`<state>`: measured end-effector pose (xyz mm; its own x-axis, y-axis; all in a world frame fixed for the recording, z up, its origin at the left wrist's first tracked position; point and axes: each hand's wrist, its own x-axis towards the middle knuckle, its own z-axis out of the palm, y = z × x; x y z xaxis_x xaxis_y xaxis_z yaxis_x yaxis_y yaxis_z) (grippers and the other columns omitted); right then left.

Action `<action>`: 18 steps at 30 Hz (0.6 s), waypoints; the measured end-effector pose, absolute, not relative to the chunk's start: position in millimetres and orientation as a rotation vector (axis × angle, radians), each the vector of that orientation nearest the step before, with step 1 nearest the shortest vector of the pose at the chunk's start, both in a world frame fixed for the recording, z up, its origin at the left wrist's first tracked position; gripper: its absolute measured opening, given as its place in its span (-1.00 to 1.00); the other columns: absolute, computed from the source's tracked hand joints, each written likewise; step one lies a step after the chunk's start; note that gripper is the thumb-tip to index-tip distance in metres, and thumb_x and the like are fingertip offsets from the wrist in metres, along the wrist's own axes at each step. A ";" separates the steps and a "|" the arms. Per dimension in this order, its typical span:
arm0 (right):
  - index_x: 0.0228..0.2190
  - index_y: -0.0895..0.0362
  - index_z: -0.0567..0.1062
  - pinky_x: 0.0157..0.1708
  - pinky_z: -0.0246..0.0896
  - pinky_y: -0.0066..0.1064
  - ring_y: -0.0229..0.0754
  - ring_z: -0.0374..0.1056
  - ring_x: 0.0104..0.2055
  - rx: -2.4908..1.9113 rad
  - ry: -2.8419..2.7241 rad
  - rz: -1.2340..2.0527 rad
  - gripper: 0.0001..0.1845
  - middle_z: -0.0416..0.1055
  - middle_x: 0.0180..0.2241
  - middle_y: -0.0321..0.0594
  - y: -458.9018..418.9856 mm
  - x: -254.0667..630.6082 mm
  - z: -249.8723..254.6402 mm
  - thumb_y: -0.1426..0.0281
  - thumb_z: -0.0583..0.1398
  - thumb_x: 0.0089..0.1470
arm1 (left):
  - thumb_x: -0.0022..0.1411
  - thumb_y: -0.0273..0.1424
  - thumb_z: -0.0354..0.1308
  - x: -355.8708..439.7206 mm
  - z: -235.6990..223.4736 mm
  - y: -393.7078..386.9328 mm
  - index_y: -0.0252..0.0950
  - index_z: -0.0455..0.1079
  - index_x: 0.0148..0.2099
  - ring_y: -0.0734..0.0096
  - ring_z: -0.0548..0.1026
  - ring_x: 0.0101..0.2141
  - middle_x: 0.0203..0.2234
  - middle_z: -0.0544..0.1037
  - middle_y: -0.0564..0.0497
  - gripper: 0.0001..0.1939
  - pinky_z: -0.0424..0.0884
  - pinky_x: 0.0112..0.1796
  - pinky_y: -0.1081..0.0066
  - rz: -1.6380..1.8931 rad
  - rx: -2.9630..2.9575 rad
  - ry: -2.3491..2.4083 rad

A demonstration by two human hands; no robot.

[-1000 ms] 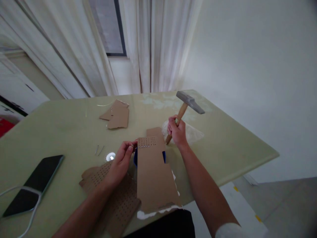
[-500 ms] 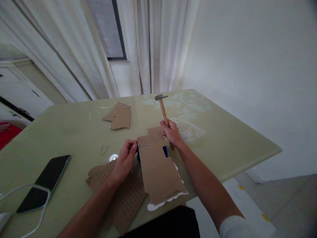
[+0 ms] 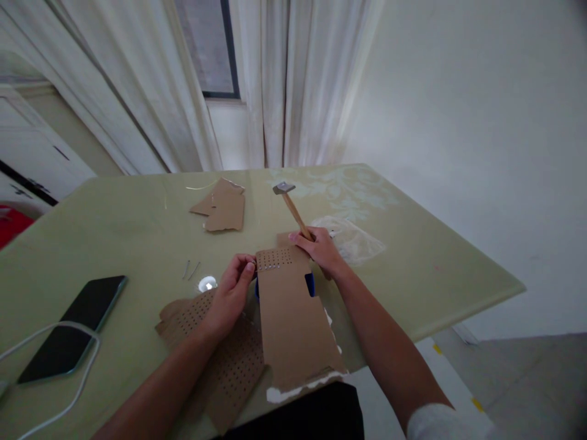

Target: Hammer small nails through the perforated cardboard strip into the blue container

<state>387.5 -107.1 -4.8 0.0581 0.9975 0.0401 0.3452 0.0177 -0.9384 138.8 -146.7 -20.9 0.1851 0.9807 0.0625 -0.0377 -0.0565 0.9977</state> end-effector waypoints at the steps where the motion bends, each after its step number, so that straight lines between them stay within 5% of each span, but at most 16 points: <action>1: -0.47 0.15 0.43 -0.47 -0.08 -0.43 -0.35 0.04 -0.48 -1.469 -1.438 0.958 -0.43 0.17 -0.53 -0.36 -107.2 387.5 -5.2 -0.10 0.33 0.09 | 0.39 0.03 0.29 138.6 -19.7 -147.1 -0.20 0.40 -0.17 0.37 0.40 -0.27 -0.31 0.46 0.07 -0.60 0.40 -0.21 0.42 1.118 1.310 1.024; 18: -0.55 0.13 0.27 -0.43 -0.14 -0.40 -0.35 0.00 -0.47 -1.457 -1.675 0.780 -0.36 0.14 -0.53 -0.36 -105.7 386.2 -7.1 -0.12 0.32 0.15 | 0.44 -0.04 0.20 139.2 -23.7 -146.2 -0.17 0.33 -0.17 0.32 0.43 -0.29 -0.35 0.46 0.07 -0.68 0.45 -0.22 0.39 1.127 1.439 1.122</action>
<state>386.2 -105.7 -7.1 -0.0513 0.9866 0.1549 0.5163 0.1590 -0.8415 139.2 -146.2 -23.7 0.1519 0.9829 0.1043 0.1000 -0.1203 0.9877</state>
